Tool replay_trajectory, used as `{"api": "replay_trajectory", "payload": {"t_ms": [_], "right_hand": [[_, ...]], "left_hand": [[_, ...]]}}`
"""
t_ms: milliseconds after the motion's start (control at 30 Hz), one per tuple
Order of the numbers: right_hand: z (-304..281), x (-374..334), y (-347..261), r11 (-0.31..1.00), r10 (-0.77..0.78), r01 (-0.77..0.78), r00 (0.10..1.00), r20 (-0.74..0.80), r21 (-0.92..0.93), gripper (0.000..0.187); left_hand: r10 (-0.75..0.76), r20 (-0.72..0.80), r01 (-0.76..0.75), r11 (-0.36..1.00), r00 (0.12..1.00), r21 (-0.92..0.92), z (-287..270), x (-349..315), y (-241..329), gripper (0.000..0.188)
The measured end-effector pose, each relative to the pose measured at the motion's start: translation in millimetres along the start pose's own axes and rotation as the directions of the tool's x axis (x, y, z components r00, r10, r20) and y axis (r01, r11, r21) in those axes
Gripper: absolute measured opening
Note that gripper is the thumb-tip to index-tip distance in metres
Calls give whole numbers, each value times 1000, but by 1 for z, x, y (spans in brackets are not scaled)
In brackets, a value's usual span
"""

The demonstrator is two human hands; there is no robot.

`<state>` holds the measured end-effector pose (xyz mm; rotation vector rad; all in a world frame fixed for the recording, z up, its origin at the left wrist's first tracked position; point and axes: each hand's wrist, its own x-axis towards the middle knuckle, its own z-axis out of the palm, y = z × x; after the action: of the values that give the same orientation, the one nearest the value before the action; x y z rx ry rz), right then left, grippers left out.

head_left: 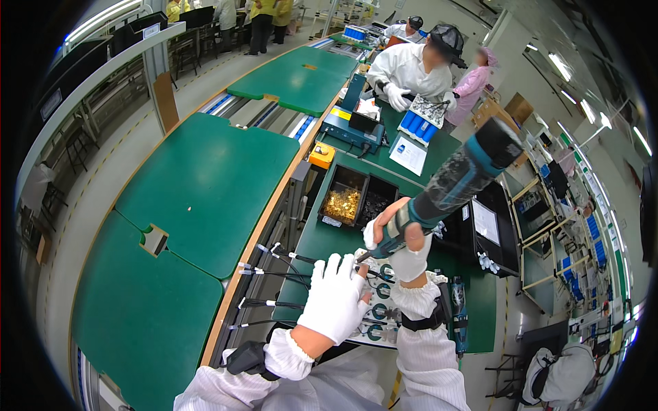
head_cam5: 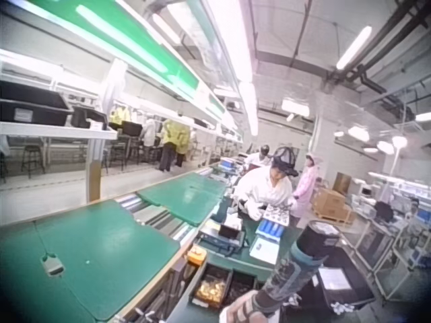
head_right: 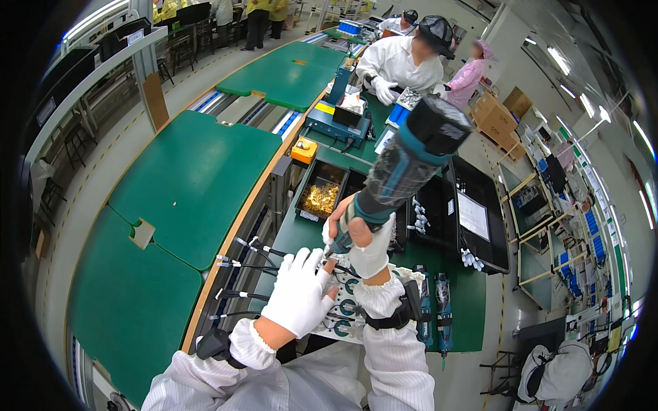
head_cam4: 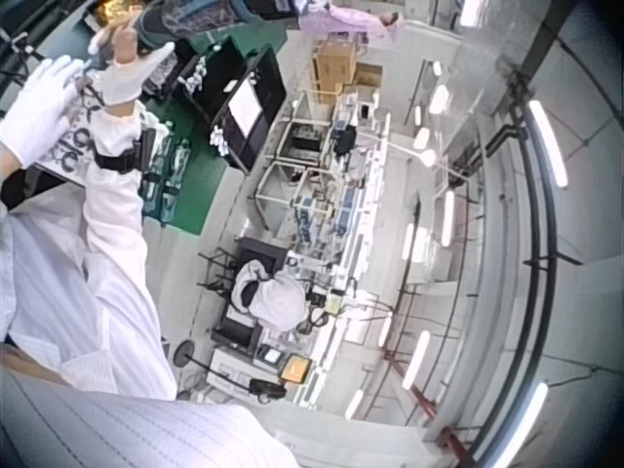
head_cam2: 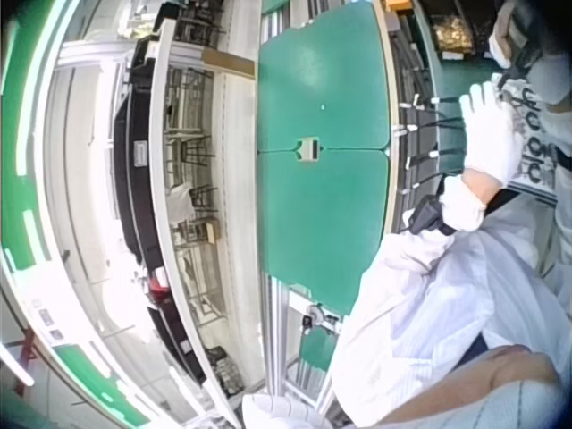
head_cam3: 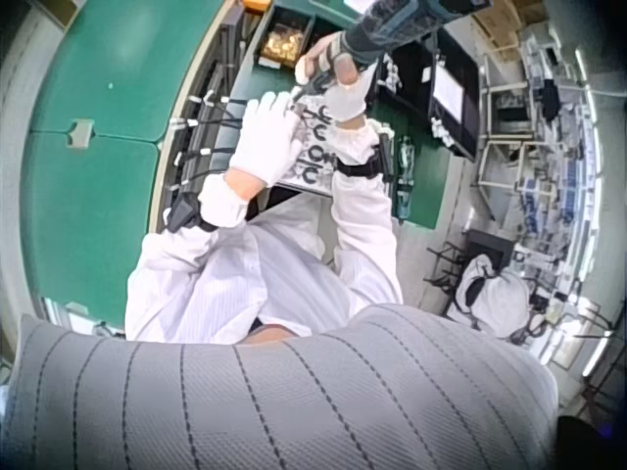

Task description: The recorder is seen assembling battery packs by connecting wires and components using a power screwdriver on a manufacturing line.

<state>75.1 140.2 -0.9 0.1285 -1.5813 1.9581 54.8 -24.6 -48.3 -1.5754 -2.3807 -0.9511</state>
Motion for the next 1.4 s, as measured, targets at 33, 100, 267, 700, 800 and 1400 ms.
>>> {"api": "replay_trajectory", "payload": {"t_ms": [33, 100, 267, 700, 800, 1400], "right_hand": [[-1, 2, -3, 997, -81, 81, 996, 24, -2, 54], [3, 3, -20, 991, -137, 137, 990, 20, 4, 63], [2, 4, -40, 988, -131, 148, 948, 289, -37, 62], [-2, -28, -11, 1000, 24, -23, 995, 96, -11, 59], [1, -27, -16, 999, -32, 34, 998, 51, -27, 61], [0, -28, -1, 991, 52, -71, 986, 158, 116, 47]], "left_hand": [[-1, -1, 1, 1000, 1000, -1, -2, -2, 0, 44], [1, 147, -2, 1000, 989, 9, -12, -6, 4, 46], [-70, 52, 70, 997, 996, 14, -6, -11, 15, 48], [-93, 15, 94, 976, 996, -194, 8, -17, 13, 37], [-119, 52, 127, 975, 992, -182, 6, -15, 19, 37], [-72, 66, 78, 993, 995, -88, 3, -18, 20, 36]]}}
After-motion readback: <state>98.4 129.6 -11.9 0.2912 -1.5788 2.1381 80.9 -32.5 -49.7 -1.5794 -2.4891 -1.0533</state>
